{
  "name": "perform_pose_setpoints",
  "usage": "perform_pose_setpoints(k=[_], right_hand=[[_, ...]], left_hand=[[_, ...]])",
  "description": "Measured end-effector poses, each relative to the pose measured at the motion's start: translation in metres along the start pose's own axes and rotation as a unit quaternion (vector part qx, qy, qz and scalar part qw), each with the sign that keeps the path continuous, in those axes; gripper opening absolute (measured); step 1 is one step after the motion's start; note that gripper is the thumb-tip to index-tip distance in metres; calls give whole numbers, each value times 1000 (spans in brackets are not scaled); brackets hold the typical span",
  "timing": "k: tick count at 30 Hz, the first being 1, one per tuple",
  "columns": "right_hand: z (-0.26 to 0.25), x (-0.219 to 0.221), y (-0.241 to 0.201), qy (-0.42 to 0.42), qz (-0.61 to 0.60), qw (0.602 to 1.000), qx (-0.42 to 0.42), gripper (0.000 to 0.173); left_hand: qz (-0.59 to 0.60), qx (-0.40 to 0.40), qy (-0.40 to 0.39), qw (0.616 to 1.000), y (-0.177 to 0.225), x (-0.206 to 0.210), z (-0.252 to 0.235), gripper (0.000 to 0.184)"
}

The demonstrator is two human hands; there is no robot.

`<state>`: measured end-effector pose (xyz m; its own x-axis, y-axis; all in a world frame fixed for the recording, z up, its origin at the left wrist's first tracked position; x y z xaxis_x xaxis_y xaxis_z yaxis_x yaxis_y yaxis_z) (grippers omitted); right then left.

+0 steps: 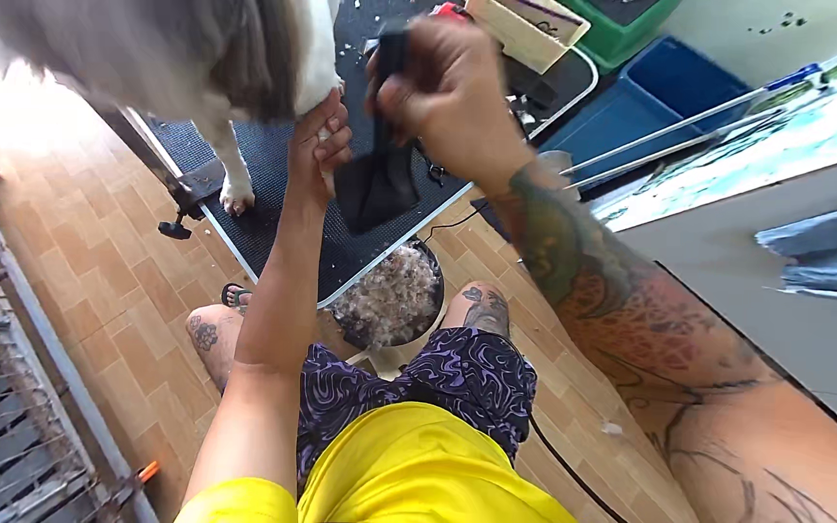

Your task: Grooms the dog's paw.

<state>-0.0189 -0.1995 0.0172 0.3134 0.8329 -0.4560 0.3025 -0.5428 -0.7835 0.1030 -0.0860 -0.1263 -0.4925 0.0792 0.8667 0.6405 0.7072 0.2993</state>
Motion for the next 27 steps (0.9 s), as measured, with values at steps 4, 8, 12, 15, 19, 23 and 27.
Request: perform_pose_setpoints(k=[4, 8, 12, 15, 19, 23, 27], right_hand=[[0, -10, 28, 78, -79, 993, 38, 22], [17, -33, 29, 59, -71, 994, 51, 15], [49, -1, 58, -26, -20, 996, 83, 23], [41, -35, 82, 149, -140, 971, 121, 21], [36, -87, 120, 393, -201, 880, 175, 27], [59, -74, 143, 400, -182, 863, 250, 51], [69, -12, 152, 342, -236, 854, 312, 34]], left_hand=[[-91, -2, 94, 991, -27, -10, 9, 26], [-95, -77, 83, 989, -45, -8, 7, 24], [-94, -117, 7, 989, -48, -18, 2, 25], [-77, -78, 39, 993, -46, -14, 5, 28], [26, -89, -31, 995, -42, -10, 1, 17], [27, -45, -94, 994, -27, -6, -6, 24], [4, -8, -119, 993, -2, -6, -6, 46]])
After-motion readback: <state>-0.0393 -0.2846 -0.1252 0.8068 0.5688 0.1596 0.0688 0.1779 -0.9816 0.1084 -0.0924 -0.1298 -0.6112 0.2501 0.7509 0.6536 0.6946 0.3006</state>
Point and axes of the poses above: each hand's wrist, its own z-axis away from the middle knuckle, its own x-axis out of the palm, y = z × x, the point moved 2 cm from there along -z, towards the middle knuckle, and after that the axes turned 7 degrees about z, right-handed, at the moved point
